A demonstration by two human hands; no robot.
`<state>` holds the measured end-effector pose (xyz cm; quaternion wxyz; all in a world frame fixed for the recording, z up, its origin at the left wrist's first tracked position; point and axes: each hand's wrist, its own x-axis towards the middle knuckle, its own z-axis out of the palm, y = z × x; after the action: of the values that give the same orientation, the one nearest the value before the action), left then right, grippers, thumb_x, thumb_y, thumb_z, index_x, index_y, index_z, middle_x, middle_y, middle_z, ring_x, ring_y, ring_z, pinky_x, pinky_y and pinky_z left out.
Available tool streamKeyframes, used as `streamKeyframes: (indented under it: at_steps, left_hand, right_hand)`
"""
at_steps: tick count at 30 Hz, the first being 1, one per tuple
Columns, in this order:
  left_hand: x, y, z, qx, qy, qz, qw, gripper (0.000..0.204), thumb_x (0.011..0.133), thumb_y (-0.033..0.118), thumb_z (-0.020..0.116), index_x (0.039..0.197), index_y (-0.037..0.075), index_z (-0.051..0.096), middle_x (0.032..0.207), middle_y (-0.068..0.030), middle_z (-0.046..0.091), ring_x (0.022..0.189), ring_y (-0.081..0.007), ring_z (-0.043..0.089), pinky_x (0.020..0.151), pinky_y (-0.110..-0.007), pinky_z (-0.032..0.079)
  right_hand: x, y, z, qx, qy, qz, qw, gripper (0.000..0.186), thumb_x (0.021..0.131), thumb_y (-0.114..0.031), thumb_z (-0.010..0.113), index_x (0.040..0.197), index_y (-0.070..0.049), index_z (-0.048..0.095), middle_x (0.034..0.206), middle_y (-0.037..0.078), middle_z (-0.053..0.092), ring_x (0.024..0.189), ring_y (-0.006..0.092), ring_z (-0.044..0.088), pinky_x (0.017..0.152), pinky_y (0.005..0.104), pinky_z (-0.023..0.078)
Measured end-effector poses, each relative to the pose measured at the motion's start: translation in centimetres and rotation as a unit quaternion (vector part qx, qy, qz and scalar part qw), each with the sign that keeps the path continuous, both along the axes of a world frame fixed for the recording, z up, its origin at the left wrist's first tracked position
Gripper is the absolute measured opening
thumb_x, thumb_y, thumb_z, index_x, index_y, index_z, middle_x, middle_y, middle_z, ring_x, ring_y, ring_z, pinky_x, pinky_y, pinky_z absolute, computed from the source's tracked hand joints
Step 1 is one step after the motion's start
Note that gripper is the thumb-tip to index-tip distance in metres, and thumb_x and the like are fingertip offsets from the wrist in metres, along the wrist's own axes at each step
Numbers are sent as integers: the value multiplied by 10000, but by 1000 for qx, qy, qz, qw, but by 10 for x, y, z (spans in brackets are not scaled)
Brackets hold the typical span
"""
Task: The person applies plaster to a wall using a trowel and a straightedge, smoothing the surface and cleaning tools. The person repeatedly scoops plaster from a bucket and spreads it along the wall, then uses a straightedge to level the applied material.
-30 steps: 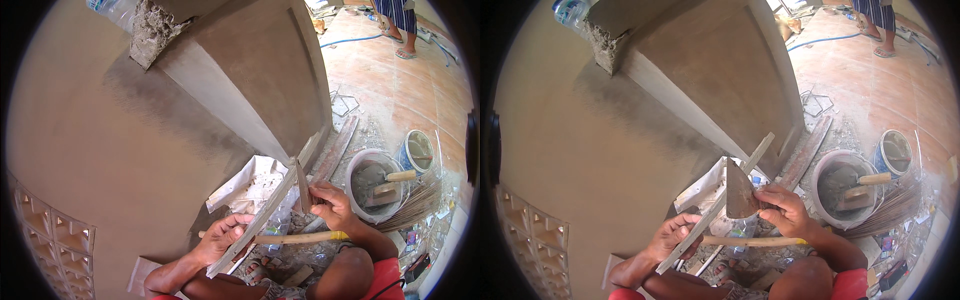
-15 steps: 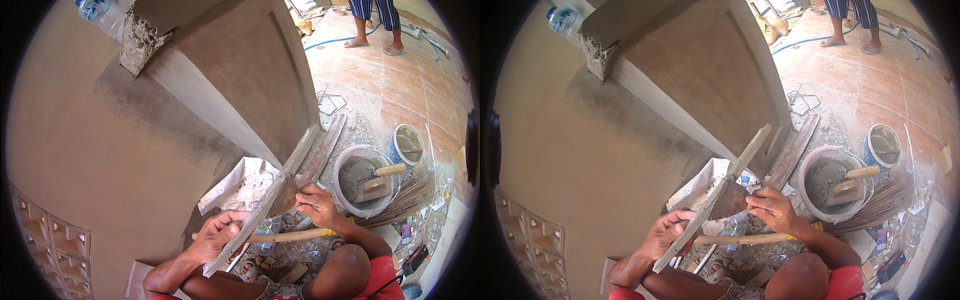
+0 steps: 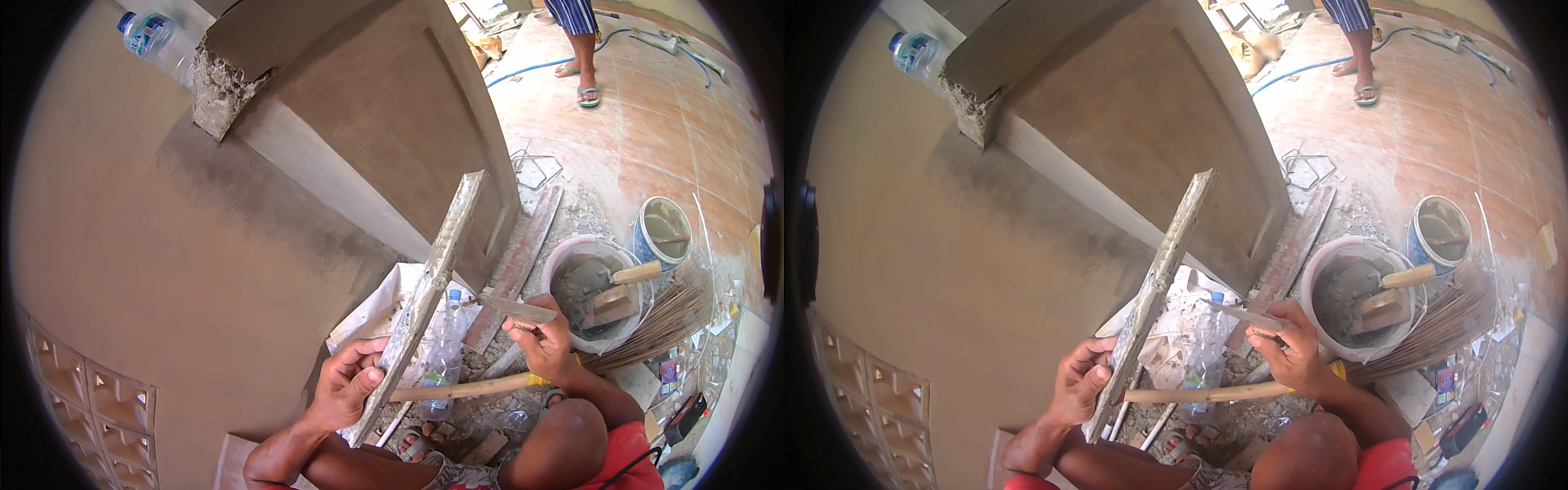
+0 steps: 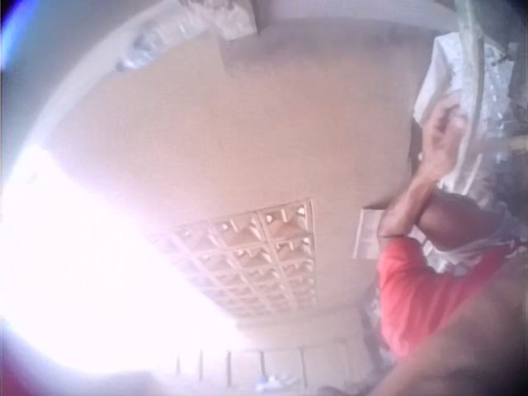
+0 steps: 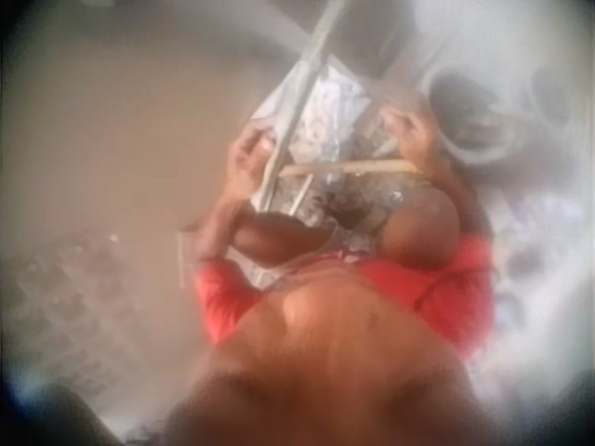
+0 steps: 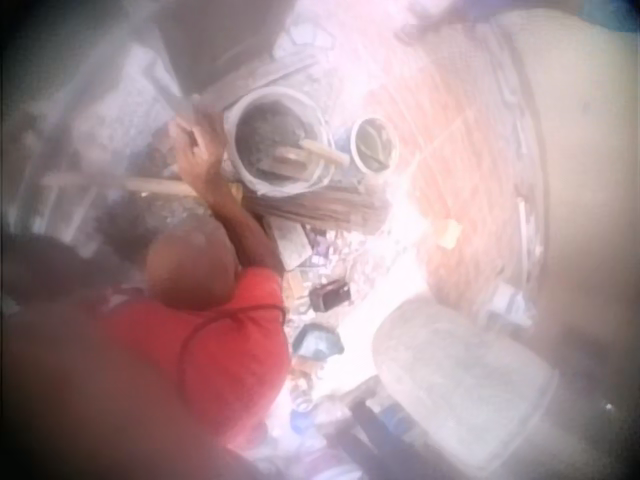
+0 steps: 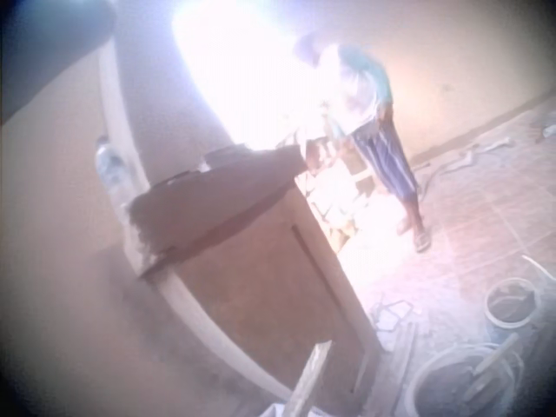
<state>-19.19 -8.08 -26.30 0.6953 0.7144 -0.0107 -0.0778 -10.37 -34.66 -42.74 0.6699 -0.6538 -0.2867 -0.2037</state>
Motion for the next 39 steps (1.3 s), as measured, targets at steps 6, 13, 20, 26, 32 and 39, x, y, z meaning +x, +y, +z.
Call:
streamKeyframes:
  at_steps: [6, 13, 20, 26, 32, 39]
  left_hand:
    - [-3, 1, -10, 45, -71, -48, 995, 462, 952, 152, 607, 1337, -50, 451, 1191, -170, 620, 1095, -198, 593, 966, -352, 454]
    - [-2, 9, -14, 128, -151, -76, 977, 447, 924, 155, 652, 1315, -15, 520, 1113, -130, 639, 980, -181, 629, 840, -324, 509]
    - [4, 27, -11, 224, -220, -124, 941, 418, 872, 180, 712, 1238, 7, 609, 880, -142, 670, 727, -171, 629, 621, -301, 483]
    - [5, 34, -4, 236, -201, -148, 939, 413, 862, 220, 719, 1206, 7, 637, 826, -157, 663, 685, -209, 633, 597, -315, 472]
    - [9, 44, 2, 268, -191, -178, 927, 413, 864, 231, 707, 1203, 5, 638, 819, -171, 659, 680, -220, 633, 595, -320, 474]
    - [11, 46, -5, 328, -165, -153, 918, 380, 867, 162, 697, 1202, -4, 630, 911, -202, 676, 753, -261, 664, 676, -337, 507]
  right_hand:
    - [13, 16, 10, 41, -116, -7, 992, 364, 759, 136, 617, 1081, -25, 670, 962, 134, 570, 807, 225, 599, 669, 307, 492]
    - [24, 18, -2, 93, -123, 25, 988, 462, 710, 192, 592, 1083, -64, 688, 972, 127, 564, 827, 240, 613, 682, 317, 506]
    - [29, 5, 12, 84, -169, 12, 982, 454, 736, 179, 606, 1088, -95, 685, 1018, 138, 553, 898, 257, 595, 724, 331, 501]
    - [32, -4, 8, 91, -180, -13, 979, 412, 750, 130, 660, 1078, -118, 683, 1046, 148, 540, 927, 261, 569, 738, 342, 486]
    - [39, -21, 4, 118, -180, -65, 974, 457, 758, 119, 669, 1136, -138, 657, 1065, 143, 535, 941, 263, 560, 742, 343, 485]
    - [69, -64, 40, -23, -254, -203, 945, 461, 767, 66, 691, 1166, -160, 650, 1109, 168, 550, 944, 301, 553, 783, 398, 479]
